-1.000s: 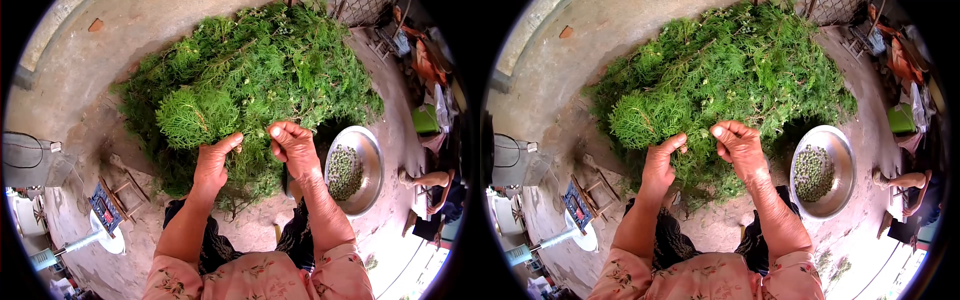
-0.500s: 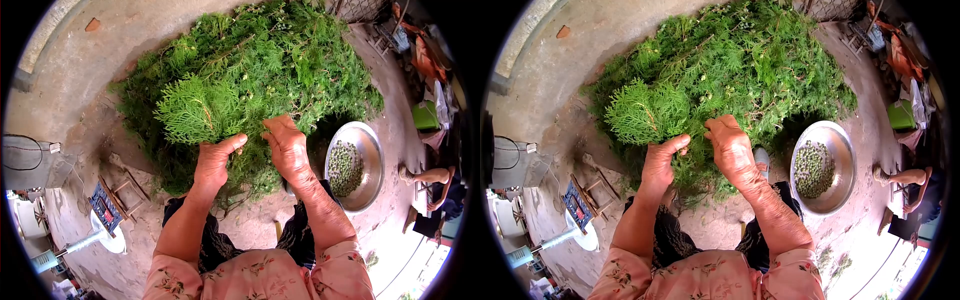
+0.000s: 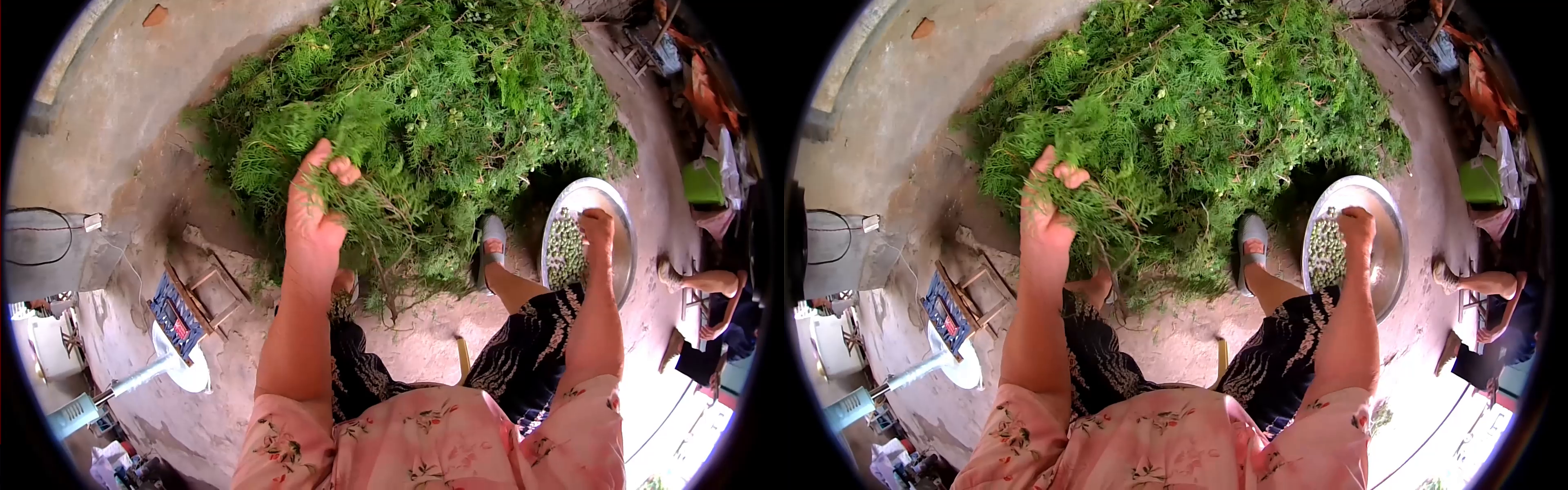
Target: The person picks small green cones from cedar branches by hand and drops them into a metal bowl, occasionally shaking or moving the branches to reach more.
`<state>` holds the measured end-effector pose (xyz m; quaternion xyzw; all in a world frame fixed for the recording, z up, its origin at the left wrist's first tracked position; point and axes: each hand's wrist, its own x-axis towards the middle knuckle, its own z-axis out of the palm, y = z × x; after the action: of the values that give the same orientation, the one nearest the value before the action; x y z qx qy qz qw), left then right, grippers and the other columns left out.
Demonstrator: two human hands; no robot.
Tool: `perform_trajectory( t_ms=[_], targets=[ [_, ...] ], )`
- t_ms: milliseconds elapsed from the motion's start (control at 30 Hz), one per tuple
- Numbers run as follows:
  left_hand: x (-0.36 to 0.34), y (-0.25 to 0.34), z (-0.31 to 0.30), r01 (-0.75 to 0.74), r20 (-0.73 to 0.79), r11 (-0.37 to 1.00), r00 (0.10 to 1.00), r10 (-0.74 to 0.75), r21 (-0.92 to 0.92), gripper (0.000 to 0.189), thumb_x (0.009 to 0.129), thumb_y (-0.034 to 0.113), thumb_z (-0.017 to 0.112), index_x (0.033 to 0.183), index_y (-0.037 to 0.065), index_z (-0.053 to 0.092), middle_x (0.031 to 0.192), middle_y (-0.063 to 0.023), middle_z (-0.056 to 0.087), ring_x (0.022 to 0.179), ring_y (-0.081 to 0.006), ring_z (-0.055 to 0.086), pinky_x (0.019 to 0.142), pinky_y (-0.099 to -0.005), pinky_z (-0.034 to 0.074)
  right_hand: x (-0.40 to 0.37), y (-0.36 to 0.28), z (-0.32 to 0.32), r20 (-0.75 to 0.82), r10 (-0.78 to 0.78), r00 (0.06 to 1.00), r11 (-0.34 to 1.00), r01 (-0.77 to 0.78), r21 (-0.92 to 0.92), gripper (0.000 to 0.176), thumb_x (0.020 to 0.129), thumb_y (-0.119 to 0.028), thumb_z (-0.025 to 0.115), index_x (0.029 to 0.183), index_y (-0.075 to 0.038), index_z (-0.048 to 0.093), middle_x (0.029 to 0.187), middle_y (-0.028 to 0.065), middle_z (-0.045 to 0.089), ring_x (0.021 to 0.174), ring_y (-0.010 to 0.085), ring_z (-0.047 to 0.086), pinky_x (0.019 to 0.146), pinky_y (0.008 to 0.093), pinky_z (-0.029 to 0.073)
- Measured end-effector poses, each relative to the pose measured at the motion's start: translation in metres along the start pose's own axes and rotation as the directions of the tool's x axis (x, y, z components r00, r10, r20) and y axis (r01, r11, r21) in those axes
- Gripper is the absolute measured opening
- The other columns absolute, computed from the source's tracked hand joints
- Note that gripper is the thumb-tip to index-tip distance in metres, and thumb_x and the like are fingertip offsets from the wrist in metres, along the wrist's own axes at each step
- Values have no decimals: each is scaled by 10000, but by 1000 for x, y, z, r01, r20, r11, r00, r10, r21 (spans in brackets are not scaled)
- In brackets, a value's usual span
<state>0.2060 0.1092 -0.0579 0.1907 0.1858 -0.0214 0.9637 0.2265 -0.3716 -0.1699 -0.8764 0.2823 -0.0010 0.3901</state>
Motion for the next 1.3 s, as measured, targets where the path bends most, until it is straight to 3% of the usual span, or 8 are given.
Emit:
perform_trajectory(
  t_ms=[333, 400, 533, 700, 800, 867, 967, 1300],
  targets=[
    [10, 13, -12, 13, 251, 953, 966, 67, -303, 186, 898, 183, 432, 731, 112, 475, 681, -68, 494, 629, -208, 449, 597, -318, 403, 33, 113, -47, -338, -160, 927, 883, -18, -469, 275, 766, -195, 450, 749, 22, 617, 761, 213, 613, 687, 292, 611, 607, 385, 457],
    [8, 15, -6, -6, 240, 962, 968, 74, -272, 231, 902, 227, 425, 709, 107, 464, 670, -48, 493, 635, -196, 452, 617, -320, 397, 28, 84, -36, -307, -495, 813, 810, 305, -501, 255, 773, -188, 484, 777, 36, 606, 699, 181, 615, 680, 261, 617, 608, 373, 457],
    [9, 22, -2, -52, 198, 963, 974, 107, -263, 283, 893, 286, 434, 671, 110, 433, 641, -12, 481, 631, -162, 444, 639, -305, 385, -42, -49, -1, 212, 5, 977, 942, -76, 327, 215, 803, -199, 562, 837, 5, 621, 723, 82, 620, 662, 170, 623, 558, 282, 511],
    [14, 30, -11, -92, 228, 951, 960, 163, -295, 264, 882, 265, 446, 671, 108, 434, 644, -18, 477, 638, -158, 434, 654, -289, 380, -129, -102, 72, 960, -74, 270, 960, -241, 142, 433, 828, -341, 577, 1034, 39, 562, 931, 199, 602, 815, 284, 624, 677, 338, 535],
    [6, 23, -1, -131, 193, 936, 960, 202, -327, 210, 827, 220, 523, 684, 83, 450, 644, -22, 451, 634, -142, 424, 623, -251, 367, -188, -105, 120, 962, -11, 272, 832, -532, 160, 466, 834, -394, 559, 1036, 26, 541, 1019, 217, 570, 883, 306, 602, 732, 368, 521],
    [7, 21, -3, -116, 211, 944, 959, 187, -310, 282, 879, 276, 446, 651, 111, 441, 650, -18, 493, 640, -154, 434, 654, -282, 381, -202, -101, 145, 918, -148, 368, 361, -844, 396, 492, 854, -396, 524, 1088, 30, 450, 1017, 224, 545, 881, 296, 588, 813, 383, 497],
    [2, 16, 0, -43, 245, 950, 962, 123, -309, 291, 895, 294, 428, 676, 104, 448, 648, -19, 494, 633, -156, 433, 634, -287, 380, -193, -123, 151, 787, -164, 595, 238, -750, 617, 375, 883, -346, 486, 1005, 9, 478, 943, 188, 575, 860, 297, 591, 788, 414, 499],
    [-6, -6, 16, -144, -253, 765, 892, 375, 627, 280, 713, 295, 718, 870, 84, 622, 690, 2, 576, 676, -125, 502, 664, -239, 403, -180, -191, 112, 577, -379, 724, 602, -281, 747, 448, 919, -344, 417, 1154, 37, 412, 694, 85, 575, 528, 154, 583, 508, 290, 528]
  ],
)
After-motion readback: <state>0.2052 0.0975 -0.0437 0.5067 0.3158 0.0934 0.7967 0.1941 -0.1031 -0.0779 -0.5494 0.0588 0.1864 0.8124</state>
